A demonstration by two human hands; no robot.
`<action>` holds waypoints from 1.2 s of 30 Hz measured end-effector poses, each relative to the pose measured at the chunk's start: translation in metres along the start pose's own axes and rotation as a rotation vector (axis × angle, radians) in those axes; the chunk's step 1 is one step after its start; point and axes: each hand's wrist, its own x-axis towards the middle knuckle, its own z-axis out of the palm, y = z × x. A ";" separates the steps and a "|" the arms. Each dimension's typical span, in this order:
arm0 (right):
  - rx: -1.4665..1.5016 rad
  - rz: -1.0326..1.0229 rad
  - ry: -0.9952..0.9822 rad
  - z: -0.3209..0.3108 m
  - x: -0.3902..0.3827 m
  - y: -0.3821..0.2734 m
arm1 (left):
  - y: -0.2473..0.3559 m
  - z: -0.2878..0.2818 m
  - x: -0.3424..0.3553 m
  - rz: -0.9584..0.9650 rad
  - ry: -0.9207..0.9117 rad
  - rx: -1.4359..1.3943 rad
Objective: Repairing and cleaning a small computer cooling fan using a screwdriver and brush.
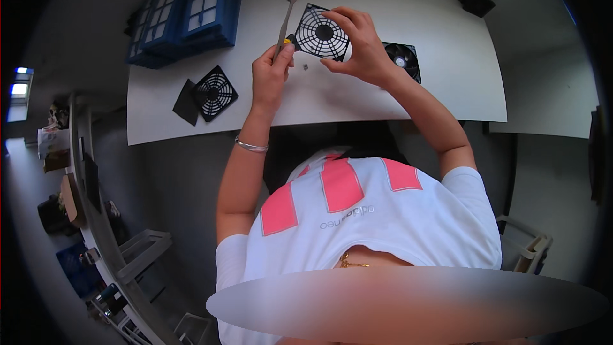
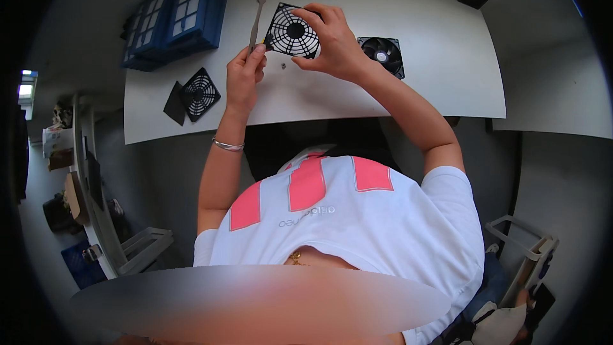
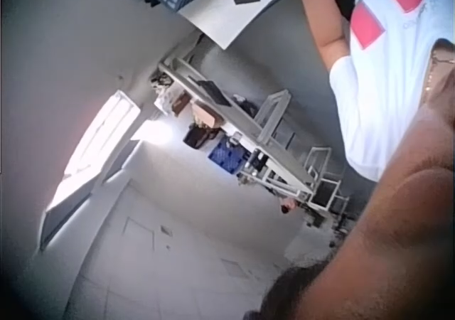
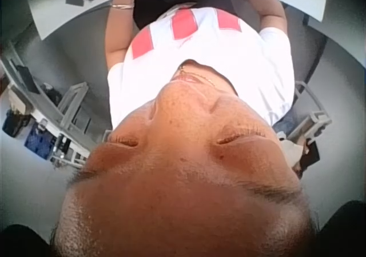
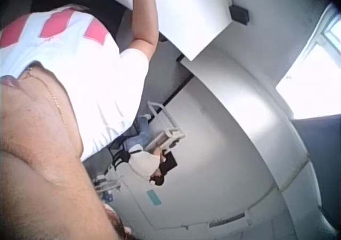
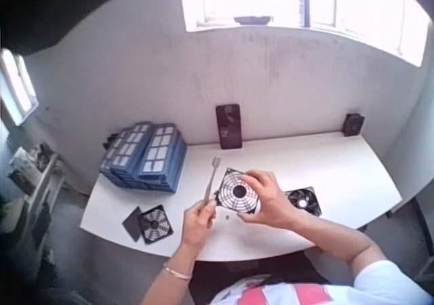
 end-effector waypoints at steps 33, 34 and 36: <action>0.641 0.121 0.049 0.001 -0.003 0.018 | 0.038 0.022 0.001 0.064 -0.232 -0.276; 0.642 0.124 0.049 0.002 -0.004 0.019 | 0.041 0.023 0.000 0.061 -0.232 -0.275; 0.637 0.087 0.059 0.004 -0.005 0.020 | 0.045 0.024 -0.003 0.043 -0.236 -0.267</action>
